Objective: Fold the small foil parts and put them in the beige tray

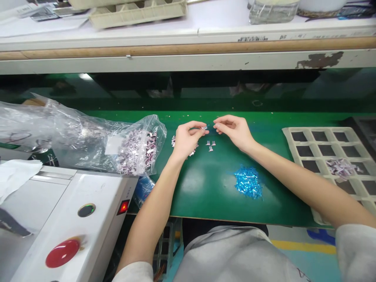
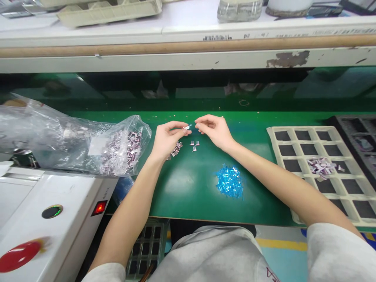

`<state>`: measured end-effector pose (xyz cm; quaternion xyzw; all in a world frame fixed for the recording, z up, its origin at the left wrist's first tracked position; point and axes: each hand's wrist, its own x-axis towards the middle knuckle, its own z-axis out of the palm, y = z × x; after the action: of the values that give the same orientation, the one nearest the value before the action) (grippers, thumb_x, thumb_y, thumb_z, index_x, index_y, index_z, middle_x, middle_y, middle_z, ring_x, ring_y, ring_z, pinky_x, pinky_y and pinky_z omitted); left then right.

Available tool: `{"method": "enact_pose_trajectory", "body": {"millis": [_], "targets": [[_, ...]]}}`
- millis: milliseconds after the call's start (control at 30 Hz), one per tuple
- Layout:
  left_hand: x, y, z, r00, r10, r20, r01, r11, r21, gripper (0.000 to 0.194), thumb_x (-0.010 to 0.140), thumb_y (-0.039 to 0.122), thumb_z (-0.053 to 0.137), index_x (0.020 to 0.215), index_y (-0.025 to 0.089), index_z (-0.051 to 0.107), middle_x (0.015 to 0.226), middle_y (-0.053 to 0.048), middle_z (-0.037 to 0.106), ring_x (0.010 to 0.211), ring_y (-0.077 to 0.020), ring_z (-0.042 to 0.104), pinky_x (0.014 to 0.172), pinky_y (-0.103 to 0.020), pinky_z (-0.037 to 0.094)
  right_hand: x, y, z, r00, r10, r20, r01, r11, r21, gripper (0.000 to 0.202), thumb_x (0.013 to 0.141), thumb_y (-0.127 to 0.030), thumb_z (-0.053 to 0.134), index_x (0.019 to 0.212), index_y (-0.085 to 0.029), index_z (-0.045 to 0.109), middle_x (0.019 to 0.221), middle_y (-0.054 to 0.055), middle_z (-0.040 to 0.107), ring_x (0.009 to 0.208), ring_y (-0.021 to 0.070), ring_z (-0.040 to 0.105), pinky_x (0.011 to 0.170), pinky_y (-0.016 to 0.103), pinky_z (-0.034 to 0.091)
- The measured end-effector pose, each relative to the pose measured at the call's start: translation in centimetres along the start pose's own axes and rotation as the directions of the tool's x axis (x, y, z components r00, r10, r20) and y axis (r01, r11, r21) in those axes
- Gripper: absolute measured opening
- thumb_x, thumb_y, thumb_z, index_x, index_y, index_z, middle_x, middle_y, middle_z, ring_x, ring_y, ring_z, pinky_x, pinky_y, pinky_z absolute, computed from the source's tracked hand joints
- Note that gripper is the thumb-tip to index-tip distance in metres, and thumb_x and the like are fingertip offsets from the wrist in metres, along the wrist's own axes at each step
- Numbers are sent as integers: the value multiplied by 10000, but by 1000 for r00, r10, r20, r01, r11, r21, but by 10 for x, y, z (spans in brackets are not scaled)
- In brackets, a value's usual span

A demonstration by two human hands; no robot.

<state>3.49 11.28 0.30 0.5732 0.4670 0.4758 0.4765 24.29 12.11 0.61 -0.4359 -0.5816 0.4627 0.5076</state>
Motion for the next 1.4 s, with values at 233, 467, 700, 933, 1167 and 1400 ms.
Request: {"method": "enact_pose_trajectory", "body": {"millis": [233,467,700,933,1167,1400], "targets": [[-20,11,10,949,50,311,-148,942,301,69,825,192,789,866,244,807,876,-39,807,824,-235,749,835,-410,637,-1,8,-13,1000,-3,-22,2,999,-36,203,808,-398,891,915,-233,840,858,30,787,747,181,692,736,362,619],[-16,21,-13,929,134,346,-306,803,511,92,927,295,745,932,293,837,1016,-50,812,997,-287,700,910,-458,577,0,15,-19,1000,9,8,-9,998,-60,204,811,-418,878,918,-246,856,958,43,810,777,190,683,768,383,627],[-8,20,-54,972,27,235,-195,653,732,133,816,309,862,929,255,815,995,-71,761,1056,-339,668,992,-523,544,-1,21,-18,999,20,26,-18,998,-68,210,805,-357,843,975,-237,860,915,38,773,772,184,660,776,393,595],[-9,4,-38,961,55,272,-255,560,788,39,877,254,731,849,242,755,931,-95,718,1006,-344,639,951,-517,563,-2,22,-16,999,1,48,2,997,-72,207,798,-301,810,986,-215,828,869,25,745,804,185,670,821,380,597],[-11,2,-38,962,59,265,-256,529,809,158,802,134,693,707,250,645,912,-129,700,995,-380,628,942,-576,571,-3,24,-16,998,-9,65,14,997,-76,193,819,-318,796,985,-220,817,892,30,745,824,190,678,837,386,603],[-12,19,-32,971,78,227,-210,735,645,120,911,190,656,818,249,705,916,-67,781,955,-303,710,951,-503,592,-6,21,-12,999,-45,32,47,996,-80,256,834,-389,812,1028,-225,780,931,39,741,857,200,685,838,385,616]]}}
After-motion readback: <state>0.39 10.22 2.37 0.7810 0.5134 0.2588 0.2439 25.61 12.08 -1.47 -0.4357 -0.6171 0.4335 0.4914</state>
